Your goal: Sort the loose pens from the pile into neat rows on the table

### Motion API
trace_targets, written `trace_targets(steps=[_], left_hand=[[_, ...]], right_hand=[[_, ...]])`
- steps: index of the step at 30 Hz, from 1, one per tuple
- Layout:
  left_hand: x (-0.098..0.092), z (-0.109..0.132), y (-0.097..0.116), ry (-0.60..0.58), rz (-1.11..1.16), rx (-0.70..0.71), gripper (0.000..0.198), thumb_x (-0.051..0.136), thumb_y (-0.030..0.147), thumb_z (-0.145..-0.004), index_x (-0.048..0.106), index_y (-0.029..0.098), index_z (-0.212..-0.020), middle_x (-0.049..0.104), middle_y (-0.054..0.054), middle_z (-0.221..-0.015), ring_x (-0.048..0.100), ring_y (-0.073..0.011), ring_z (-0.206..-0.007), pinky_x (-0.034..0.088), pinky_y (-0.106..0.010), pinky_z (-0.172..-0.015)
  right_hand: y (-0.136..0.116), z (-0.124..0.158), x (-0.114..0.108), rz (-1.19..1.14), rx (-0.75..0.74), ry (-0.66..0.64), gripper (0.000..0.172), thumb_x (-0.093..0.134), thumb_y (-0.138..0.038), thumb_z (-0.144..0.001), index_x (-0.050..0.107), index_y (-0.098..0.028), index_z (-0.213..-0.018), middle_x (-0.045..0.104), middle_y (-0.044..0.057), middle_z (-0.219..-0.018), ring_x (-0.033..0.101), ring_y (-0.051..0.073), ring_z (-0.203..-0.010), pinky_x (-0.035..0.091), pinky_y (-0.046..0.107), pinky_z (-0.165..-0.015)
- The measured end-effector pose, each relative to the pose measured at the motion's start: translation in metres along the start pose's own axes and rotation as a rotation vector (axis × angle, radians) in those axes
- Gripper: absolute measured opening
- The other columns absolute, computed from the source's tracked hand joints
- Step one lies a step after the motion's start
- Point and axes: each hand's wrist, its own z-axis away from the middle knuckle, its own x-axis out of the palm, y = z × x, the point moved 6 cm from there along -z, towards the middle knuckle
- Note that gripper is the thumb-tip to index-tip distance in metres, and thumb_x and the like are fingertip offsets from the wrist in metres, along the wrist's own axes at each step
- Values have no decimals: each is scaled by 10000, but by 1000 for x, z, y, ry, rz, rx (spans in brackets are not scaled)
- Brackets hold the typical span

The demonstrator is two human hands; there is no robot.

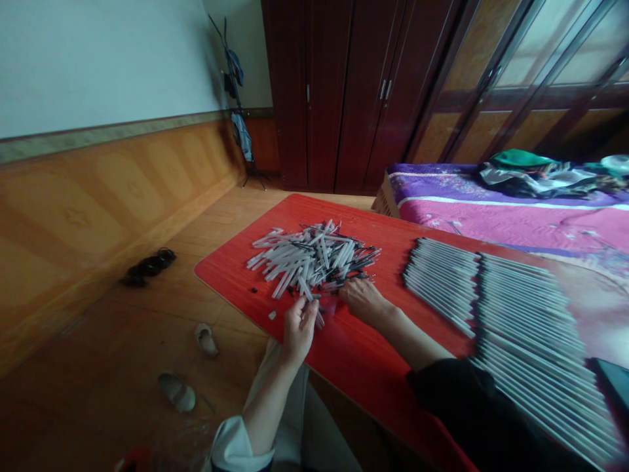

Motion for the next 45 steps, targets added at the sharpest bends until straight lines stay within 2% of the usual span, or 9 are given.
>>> trace_targets(steps=[8, 15, 21, 24, 27, 29, 32, 38, 45], left_hand=[[2, 3, 12, -19, -12, 18, 358, 494, 453, -834, 595, 120, -916, 559, 2, -578, 504, -110, -501, 382, -189, -477], [2, 2, 12, -5, -33, 45, 351, 509, 441, -827, 594, 119, -938, 563, 1, -600, 506, -111, -509, 386, -189, -479], [2, 0, 7, -13, -21, 32, 329, 516, 432, -826, 593, 119, -890, 568, -1, -592, 502, -108, -504, 383, -195, -486], [4, 1, 7, -22, 5, 40, 320, 528, 440, -820, 592, 127, -831, 535, 20, -525, 485, -102, -475, 382, -198, -494], [5, 1, 6, -22, 56, 55, 314, 550, 445, -809, 582, 134, -776, 518, 28, -518, 477, -92, -480, 384, -197, -514], [7, 1, 5, -26, 88, 45, 318, 563, 450, -800, 586, 134, -778, 518, 28, -535, 462, -82, -475, 375, -194, -505], [9, 1, 3, -40, 88, 32, 331, 564, 456, -796, 607, 128, -793, 514, 26, -551, 427, -70, -459, 349, -188, -476], [10, 3, 4, -81, 43, 12, 357, 557, 467, -792, 644, 125, -847, 469, 37, -545, 377, -63, -448, 307, -181, -441], [9, 5, 8, -79, 28, 10, 346, 576, 452, -781, 663, 122, -840, 462, 33, -567, 357, -65, -474, 301, -181, -447]], right_hand=[[-5, -4, -4, 43, -83, -11, 276, 411, -55, -843, 671, -149, -849, 680, 114, -849, 620, 191, -826, 415, 267, -680], [-1, -10, 2, 32, -114, 23, 247, 423, -77, -841, 659, -136, -880, 671, 127, -845, 616, 229, -839, 409, 295, -667], [19, -3, 3, -68, 4, 109, 256, 384, -49, -801, 634, -103, -821, 659, 141, -808, 622, 211, -735, 392, 281, -583], [30, 3, -14, -344, 172, 272, 173, 447, -116, -768, 618, -113, -743, 650, 103, -706, 601, 175, -624, 380, 259, -532], [37, 10, -36, -997, 309, 469, 114, 522, -222, -724, 593, -138, -693, 630, 40, -601, 569, 141, -525, 401, 240, -482], [35, 12, -47, -1506, 336, 567, 123, 554, -267, -703, 578, -146, -696, 637, 22, -584, 570, 135, -482, 434, 242, -454], [26, 12, -62, -1902, 288, 678, 126, 621, -259, -661, 578, -147, -700, 639, 9, -560, 574, 127, -454, 463, 241, -442], [20, 14, -69, -1968, 315, 800, 139, 669, -254, -649, 582, -159, -701, 649, 4, -584, 586, 118, -468, 488, 237, -447], [25, 14, -68, -1863, 330, 776, 162, 673, -276, -649, 583, -160, -717, 659, 10, -588, 592, 125, -463, 497, 239, -432]])
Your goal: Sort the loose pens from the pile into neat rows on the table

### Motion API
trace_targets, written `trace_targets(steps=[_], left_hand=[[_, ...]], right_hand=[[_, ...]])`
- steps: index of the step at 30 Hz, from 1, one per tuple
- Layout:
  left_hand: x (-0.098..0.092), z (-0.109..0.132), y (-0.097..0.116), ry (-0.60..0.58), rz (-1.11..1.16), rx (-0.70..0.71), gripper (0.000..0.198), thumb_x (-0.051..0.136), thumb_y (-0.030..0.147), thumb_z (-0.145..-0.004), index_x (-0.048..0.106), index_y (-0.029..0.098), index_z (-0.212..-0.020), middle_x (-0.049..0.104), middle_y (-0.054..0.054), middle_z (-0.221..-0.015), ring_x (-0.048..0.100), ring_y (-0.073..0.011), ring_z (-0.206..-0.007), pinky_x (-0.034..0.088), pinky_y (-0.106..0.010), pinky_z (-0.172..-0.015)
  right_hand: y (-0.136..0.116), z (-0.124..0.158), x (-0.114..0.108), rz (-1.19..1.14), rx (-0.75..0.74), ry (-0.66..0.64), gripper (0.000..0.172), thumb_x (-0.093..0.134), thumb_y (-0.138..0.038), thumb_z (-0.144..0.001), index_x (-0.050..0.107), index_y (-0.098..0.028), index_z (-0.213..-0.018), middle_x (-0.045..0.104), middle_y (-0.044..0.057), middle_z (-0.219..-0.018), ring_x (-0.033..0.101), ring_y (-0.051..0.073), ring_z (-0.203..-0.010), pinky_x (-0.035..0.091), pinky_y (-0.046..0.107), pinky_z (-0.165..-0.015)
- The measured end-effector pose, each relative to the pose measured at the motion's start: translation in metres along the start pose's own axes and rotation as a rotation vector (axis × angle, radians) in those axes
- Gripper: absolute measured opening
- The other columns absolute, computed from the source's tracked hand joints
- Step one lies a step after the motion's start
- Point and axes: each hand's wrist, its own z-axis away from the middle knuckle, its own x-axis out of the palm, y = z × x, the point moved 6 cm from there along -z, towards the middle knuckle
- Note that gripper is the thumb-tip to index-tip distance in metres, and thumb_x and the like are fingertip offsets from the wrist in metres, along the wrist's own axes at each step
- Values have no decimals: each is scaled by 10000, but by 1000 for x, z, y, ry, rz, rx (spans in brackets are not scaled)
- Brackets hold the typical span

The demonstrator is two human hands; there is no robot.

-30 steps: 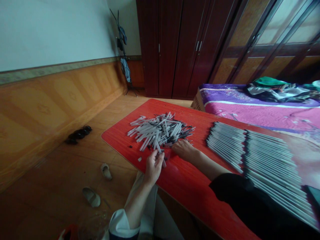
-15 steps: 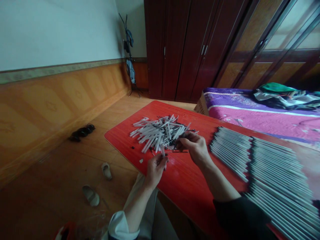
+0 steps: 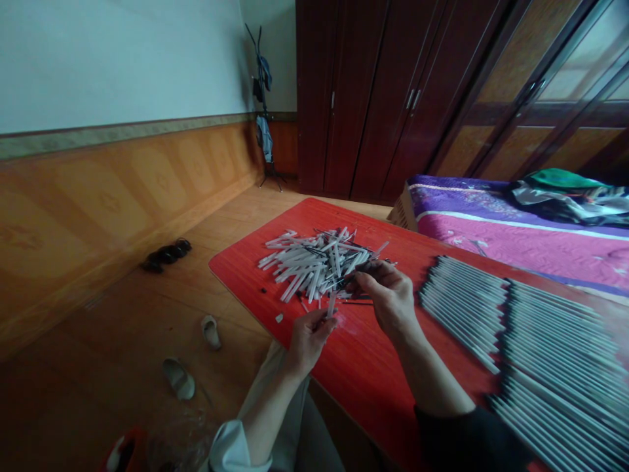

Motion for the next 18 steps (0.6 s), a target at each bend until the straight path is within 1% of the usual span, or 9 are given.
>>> trace_targets(steps=[4, 9, 12, 18], left_hand=[[-1, 0, 2, 11, -40, 11, 357, 578, 452, -778, 682, 127, -883, 485, 21, -585, 358, -72, -490, 306, -181, -454], [-1, 1, 4, 6, -71, 32, 344, 572, 450, -779, 683, 136, -863, 452, 25, -583, 343, -80, -510, 289, -180, -460], [-2, 2, 4, 10, -79, 38, 321, 568, 435, -786, 682, 141, -849, 442, 26, -588, 337, -82, -521, 288, -181, -472], [-2, 1, 4, 16, -92, 56, 288, 569, 402, -792, 682, 144, -850, 474, 14, -625, 377, -93, -566, 311, -187, -516]], right_hand=[[0, 0, 0, 52, 14, -4, 189, 675, -288, -643, 584, -153, -739, 664, 15, -604, 592, 123, -457, 499, 238, -430], [-4, 2, 0, 154, -7, 21, 178, 657, -292, -642, 598, -146, -727, 649, 15, -582, 590, 125, -455, 497, 236, -428], [-6, 3, 0, 146, 0, 30, 167, 653, -280, -648, 600, -147, -733, 646, 13, -575, 587, 126, -455, 496, 237, -427], [-11, 3, -3, 84, -2, 74, 152, 670, -259, -640, 599, -157, -727, 652, 11, -583, 589, 125, -459, 492, 232, -429]])
